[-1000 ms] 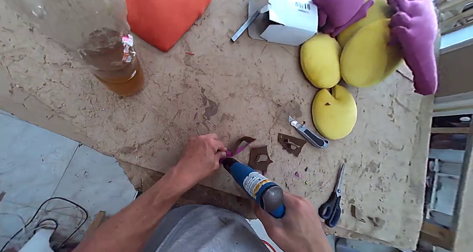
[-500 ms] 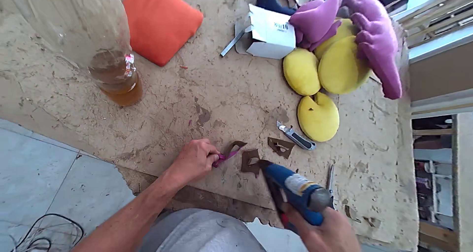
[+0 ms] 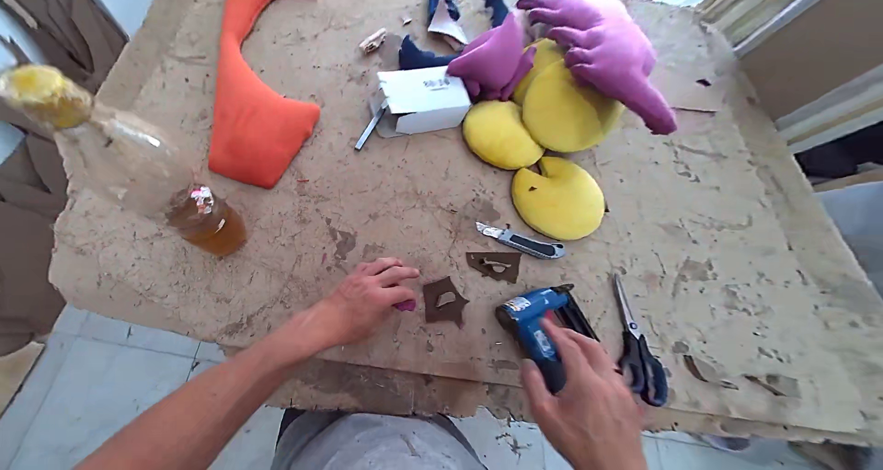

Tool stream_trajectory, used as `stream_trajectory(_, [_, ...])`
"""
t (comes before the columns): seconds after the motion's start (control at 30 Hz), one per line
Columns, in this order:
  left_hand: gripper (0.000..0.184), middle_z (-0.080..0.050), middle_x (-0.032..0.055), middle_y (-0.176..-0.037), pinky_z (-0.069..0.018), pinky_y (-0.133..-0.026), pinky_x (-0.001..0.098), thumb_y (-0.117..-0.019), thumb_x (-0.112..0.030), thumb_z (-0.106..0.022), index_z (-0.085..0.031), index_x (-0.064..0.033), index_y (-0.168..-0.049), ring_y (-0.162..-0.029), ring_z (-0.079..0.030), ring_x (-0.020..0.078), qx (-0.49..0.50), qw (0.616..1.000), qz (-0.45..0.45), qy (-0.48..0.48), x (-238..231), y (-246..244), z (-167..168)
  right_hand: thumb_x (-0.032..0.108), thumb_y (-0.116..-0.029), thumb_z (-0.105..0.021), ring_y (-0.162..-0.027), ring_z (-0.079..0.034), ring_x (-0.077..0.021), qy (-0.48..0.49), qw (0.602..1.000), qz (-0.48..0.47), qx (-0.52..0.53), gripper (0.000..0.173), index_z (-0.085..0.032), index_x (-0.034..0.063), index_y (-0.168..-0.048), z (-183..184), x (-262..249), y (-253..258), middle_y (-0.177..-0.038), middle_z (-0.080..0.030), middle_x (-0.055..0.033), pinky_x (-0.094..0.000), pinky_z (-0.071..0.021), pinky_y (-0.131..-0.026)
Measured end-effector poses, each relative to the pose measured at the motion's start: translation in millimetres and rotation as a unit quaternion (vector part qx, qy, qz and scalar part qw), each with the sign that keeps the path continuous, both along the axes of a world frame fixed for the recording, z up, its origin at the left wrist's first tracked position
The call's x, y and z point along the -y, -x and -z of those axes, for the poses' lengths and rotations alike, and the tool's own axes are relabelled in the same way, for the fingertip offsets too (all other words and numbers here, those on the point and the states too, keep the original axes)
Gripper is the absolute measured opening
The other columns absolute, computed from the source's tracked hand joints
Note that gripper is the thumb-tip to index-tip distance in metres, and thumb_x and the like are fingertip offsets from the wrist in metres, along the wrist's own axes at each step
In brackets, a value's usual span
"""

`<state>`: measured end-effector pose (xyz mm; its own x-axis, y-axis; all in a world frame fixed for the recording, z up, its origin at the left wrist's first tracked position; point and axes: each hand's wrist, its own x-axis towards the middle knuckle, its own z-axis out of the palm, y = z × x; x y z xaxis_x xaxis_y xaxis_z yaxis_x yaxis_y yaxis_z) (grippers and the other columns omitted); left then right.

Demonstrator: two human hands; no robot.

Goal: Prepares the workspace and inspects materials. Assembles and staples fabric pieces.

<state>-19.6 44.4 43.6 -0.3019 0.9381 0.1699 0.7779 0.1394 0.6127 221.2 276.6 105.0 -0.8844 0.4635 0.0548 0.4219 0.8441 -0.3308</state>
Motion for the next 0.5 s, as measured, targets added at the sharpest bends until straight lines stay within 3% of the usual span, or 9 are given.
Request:
stream_trajectory(0.03, [0.023,-0.062,0.0023,-0.136,-0.0485,-0.109,0.0385,-0.0983,-0.013,-0.065,-0.074,-0.0128,-0.120,-0.132,-0.054,0.0174,0.105,0.993,-0.038,-0.039,-5.8,-8.4,-13.5,0.027,-0.0906,-0.066,-0.109,-0.068,-0.0368,0.051,0.998,-0.021,-0.035,0.052,-0.063,0.0045,-0.138,-5.2,13.1,7.2,-0.132,-0.063,-0.0227,-0.0547,-0.0598,-0.080])
stream_trajectory(0.07, [0.027,-0.063,0.0016,-0.126,-0.0546,-0.100,0.0322,-0.0989,-0.015,-0.065,-0.073,-0.0129,-0.125,-0.118,-0.060,0.0119,0.216,0.971,-0.072,-0.071,-12.0,-19.0,-30.1,0.029,-0.0919,-0.067,-0.106,-0.070,-0.0264,0.117,0.990,-0.039,-0.075,0.051,-0.063,0.0071,-0.137,-8.7,25.7,14.7,-0.132,-0.064,-0.0166,-0.0447,-0.0630,-0.078])
stream_trajectory(0.13, [0.029,-0.067,0.0027,-0.117,-0.0624,-0.083,0.0321,-0.0978,-0.015,-0.066,-0.072,-0.0121,-0.126,-0.097,-0.069,0.0132,0.387,0.909,-0.100,-0.118,-22.4,-41.0,-63.5,0.031,-0.0918,-0.074,-0.100,-0.072,-0.0164,0.244,0.957,-0.059,-0.149,0.050,-0.064,0.0077,-0.135,-22.6,47.7,29.5,-0.129,-0.065,-0.0109,-0.0344,-0.0654,-0.073])
stream_trajectory(0.23, [0.026,-0.074,0.0090,-0.107,-0.0632,-0.083,0.0346,-0.0945,-0.013,-0.073,-0.072,-0.0036,-0.118,-0.093,-0.073,0.0178,0.504,0.840,-0.089,-0.182,-28.6,-66.1,-96.7,0.024,-0.0909,-0.079,-0.084,-0.073,-0.0102,0.282,0.925,-0.072,-0.243,0.041,-0.070,0.0010,-0.123,-44.3,65.4,39.5,-0.116,-0.069,-0.0087,-0.0269,-0.0663,-0.065])
stream_trajectory(0.3, [0.029,-0.074,0.0111,-0.101,-0.0635,-0.083,0.0349,-0.0910,-0.011,-0.077,-0.067,0.0004,-0.116,-0.091,-0.074,0.0189,0.519,0.822,-0.078,-0.220,-30.8,-76.5,-107.7,0.020,-0.0920,-0.077,-0.076,-0.071,-0.0053,0.245,0.927,-0.072,-0.276,0.029,-0.074,0.0002,-0.113,-53.1,67.4,38.0,-0.106,-0.071,-0.0071,-0.0218,-0.0640,-0.063])
stream_trajectory(0.37, [0.035,-0.074,0.0109,-0.102,-0.0637,-0.086,0.0364,-0.0923,-0.014,-0.076,-0.060,-0.0007,-0.120,-0.093,-0.074,0.0204,0.481,0.839,-0.070,-0.246,-28.6,-82.6,-114.7,0.019,-0.0922,-0.076,-0.074,-0.070,-0.0034,0.209,0.934,-0.069,-0.280,0.025,-0.075,0.0005,-0.108,-59.6,66.8,34.8,-0.101,-0.072,-0.0067,-0.0197,-0.0624,-0.062])
stream_trajectory(0.5, [0.060,-0.068,0.0068,-0.121,-0.0655,-0.083,0.0373,-0.0900,-0.046,-0.077,-0.057,-0.0078,-0.131,-0.099,-0.072,0.0179,0.300,0.908,-0.118,-0.267,-27.0,-98.9,-127.5,0.024,-0.0921,-0.075,-0.076,-0.069,-0.0032,0.122,0.948,-0.080,-0.282,0.024,-0.076,0.0017,-0.100,-70.8,65.2,34.5,-0.092,-0.072,-0.0065,-0.0179,-0.0602,-0.064])
